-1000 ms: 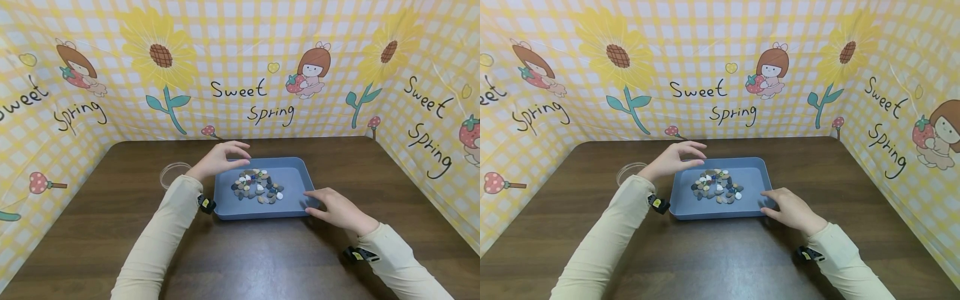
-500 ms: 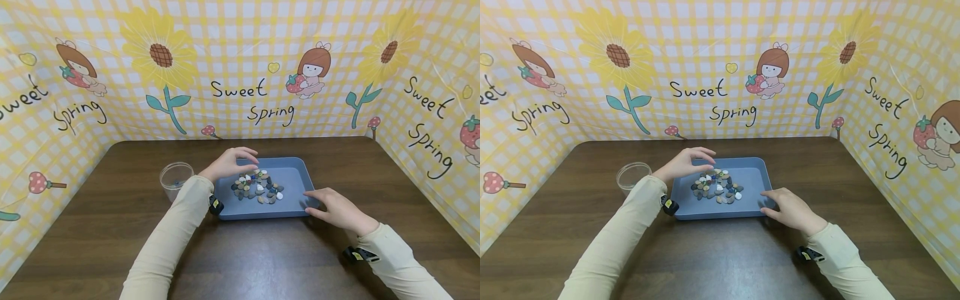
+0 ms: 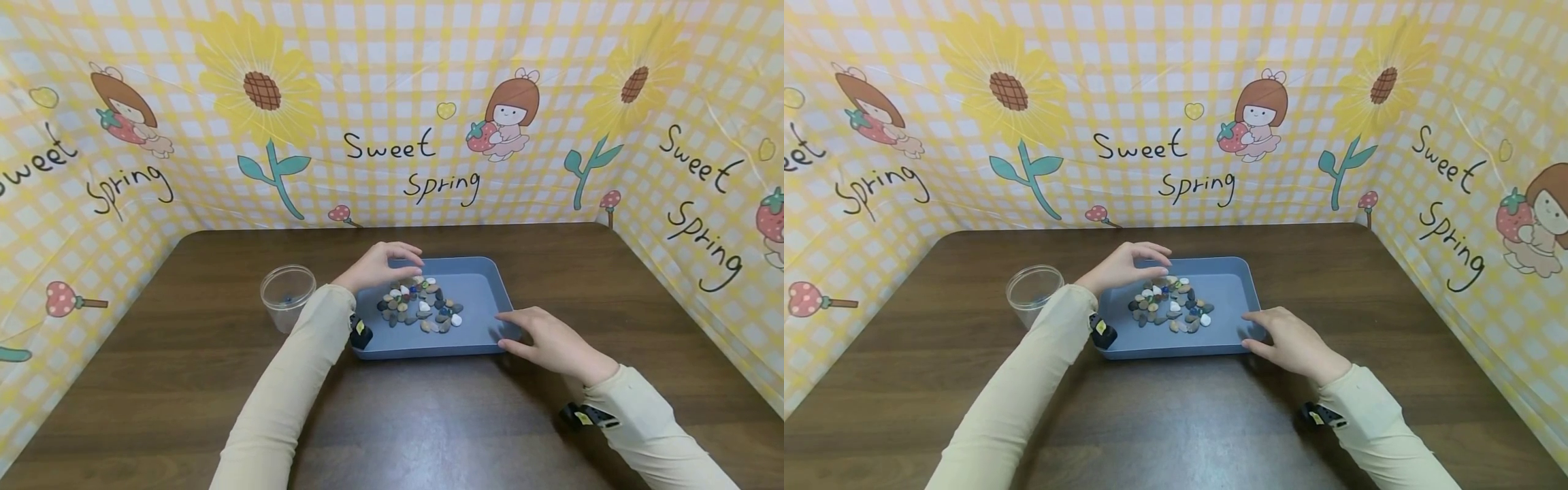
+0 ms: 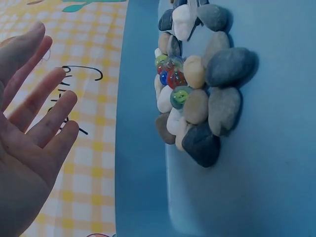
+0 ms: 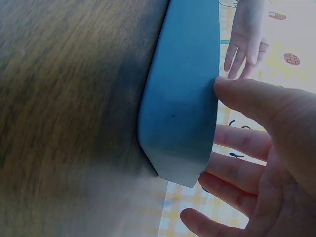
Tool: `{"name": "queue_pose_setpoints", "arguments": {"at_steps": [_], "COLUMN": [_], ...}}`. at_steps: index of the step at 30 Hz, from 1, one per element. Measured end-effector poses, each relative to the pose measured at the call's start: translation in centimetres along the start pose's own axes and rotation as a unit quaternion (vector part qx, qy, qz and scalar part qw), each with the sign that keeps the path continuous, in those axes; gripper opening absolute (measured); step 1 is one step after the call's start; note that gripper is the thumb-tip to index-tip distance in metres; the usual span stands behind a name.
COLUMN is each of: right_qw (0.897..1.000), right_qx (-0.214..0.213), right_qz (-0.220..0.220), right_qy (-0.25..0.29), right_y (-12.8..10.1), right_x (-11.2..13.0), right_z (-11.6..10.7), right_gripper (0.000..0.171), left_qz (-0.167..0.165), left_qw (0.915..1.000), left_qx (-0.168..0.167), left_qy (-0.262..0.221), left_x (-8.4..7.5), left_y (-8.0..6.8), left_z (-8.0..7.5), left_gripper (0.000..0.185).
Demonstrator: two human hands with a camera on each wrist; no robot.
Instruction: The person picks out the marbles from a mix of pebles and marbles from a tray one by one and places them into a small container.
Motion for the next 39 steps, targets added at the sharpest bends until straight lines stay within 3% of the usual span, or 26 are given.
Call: {"name": "queue_pose_setpoints", "arguments": {"at_steps": [14, 22, 30, 39], "right_qw": [1.000, 1.000, 1.000, 0.998], "right_qx": [0.001, 0.003, -0.011, -0.039], "right_qz": [-0.002, 0.000, -0.021, -0.038], "right_qy": [0.000, 0.000, -0.015, -0.043], "right_y": [0.1, 0.1, 0.0, -0.3], "right_x": [0.0, 0.0, 0.7, 1.5], "right_z": [0.0, -0.1, -0.5, -1.3], "right_gripper": [0.044, 0.044, 0.040, 0.035], "left_qz": [-0.034, -0.045, -0.037, -0.067], "left_qw": [0.9976, 0.9957, 0.9947, 0.9930], "left_qx": [0.058, 0.081, 0.092, 0.093], "left_qy": [-0.016, 0.005, 0.026, 0.031], "left_x": [2.4, 3.2, 3.3, 4.2], "left_y": [0.8, 0.7, 0.6, 0.5], "left_z": [1.7, 2.3, 2.7, 3.0], "left_gripper": [0.027, 0.025, 0.024, 0.020]}}
Point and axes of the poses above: each hand's wrist, its own y-axis towards the middle knuckle, its own z-axis out of the palm, x = y × z, the point moved 10 cm from there along y, towards the middle knuckle
